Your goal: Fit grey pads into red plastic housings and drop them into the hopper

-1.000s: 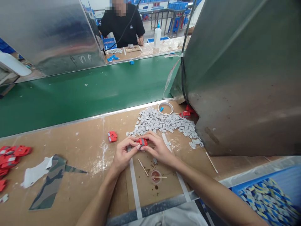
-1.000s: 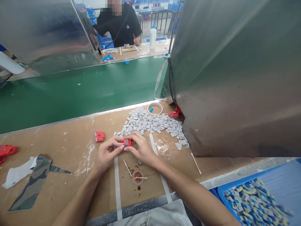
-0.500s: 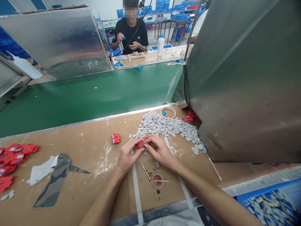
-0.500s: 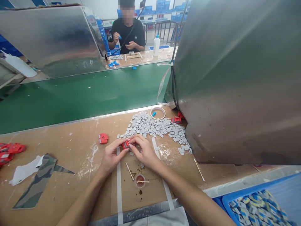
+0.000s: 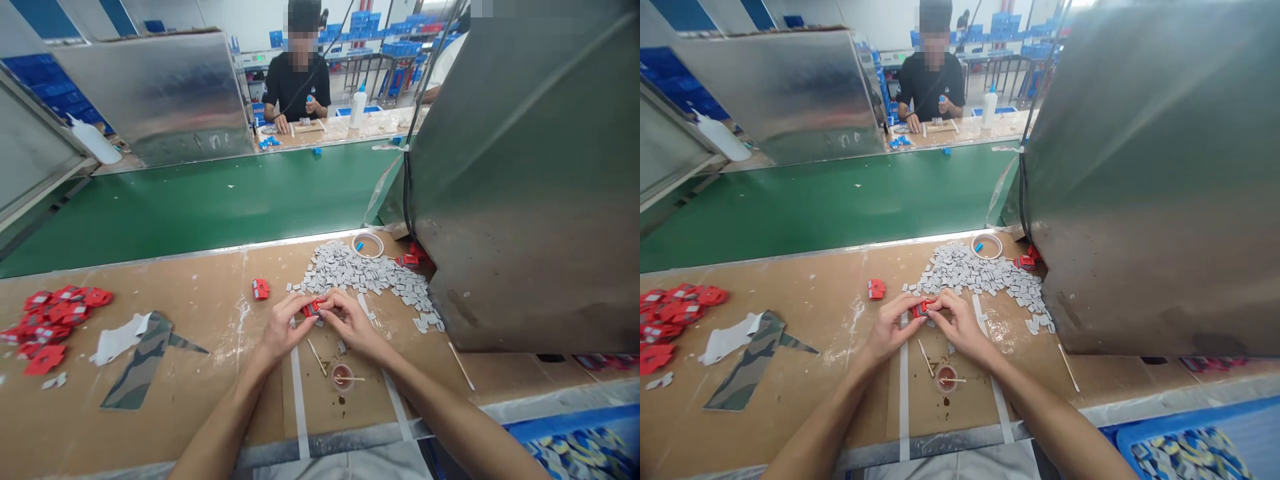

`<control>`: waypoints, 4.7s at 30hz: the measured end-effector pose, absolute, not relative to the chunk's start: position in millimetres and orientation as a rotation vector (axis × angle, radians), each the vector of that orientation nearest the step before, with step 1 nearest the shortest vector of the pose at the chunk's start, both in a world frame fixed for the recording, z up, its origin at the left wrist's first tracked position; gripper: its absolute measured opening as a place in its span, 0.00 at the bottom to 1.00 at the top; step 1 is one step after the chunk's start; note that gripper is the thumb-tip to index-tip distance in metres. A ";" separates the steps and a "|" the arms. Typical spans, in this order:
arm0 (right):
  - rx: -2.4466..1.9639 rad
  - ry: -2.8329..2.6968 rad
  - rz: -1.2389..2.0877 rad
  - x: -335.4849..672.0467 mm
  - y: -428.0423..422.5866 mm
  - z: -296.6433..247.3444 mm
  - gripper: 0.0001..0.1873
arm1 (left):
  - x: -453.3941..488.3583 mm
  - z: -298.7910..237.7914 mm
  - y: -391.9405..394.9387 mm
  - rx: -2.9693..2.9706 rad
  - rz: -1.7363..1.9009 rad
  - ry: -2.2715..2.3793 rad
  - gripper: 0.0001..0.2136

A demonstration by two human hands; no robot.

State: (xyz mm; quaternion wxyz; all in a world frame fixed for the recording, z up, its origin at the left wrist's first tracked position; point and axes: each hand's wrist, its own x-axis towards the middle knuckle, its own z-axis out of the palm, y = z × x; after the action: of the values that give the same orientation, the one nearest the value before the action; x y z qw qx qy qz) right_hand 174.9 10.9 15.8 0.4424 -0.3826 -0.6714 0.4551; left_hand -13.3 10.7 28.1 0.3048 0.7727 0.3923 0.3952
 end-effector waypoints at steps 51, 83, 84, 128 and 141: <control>-1.302 -1.891 0.811 222.5 -103.4 11.6 0.08 | -16.8 10.2 13.4 1.704 1.093 1.296 0.10; -1.212 -1.211 1.149 221.4 -94.3 1.3 0.16 | -18.7 13.6 18.3 0.904 1.008 0.798 0.34; -1.200 -1.235 1.158 223.6 -90.4 6.1 0.17 | -19.3 11.1 18.9 0.958 0.995 0.830 0.34; -1.191 -1.746 0.605 168.0 4.2 33.4 0.08 | -2.9 2.8 12.8 1.787 0.917 1.287 0.09; -1.135 -1.690 0.557 178.0 -5.8 52.2 0.07 | -4.9 1.3 15.1 1.793 0.931 1.271 0.10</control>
State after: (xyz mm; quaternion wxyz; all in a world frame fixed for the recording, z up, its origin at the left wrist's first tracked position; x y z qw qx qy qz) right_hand 178.0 -5.8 52.2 0.4932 -0.4677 -0.6966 0.2296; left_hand -4.9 15.1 1.3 0.3687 0.6983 0.4949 0.3626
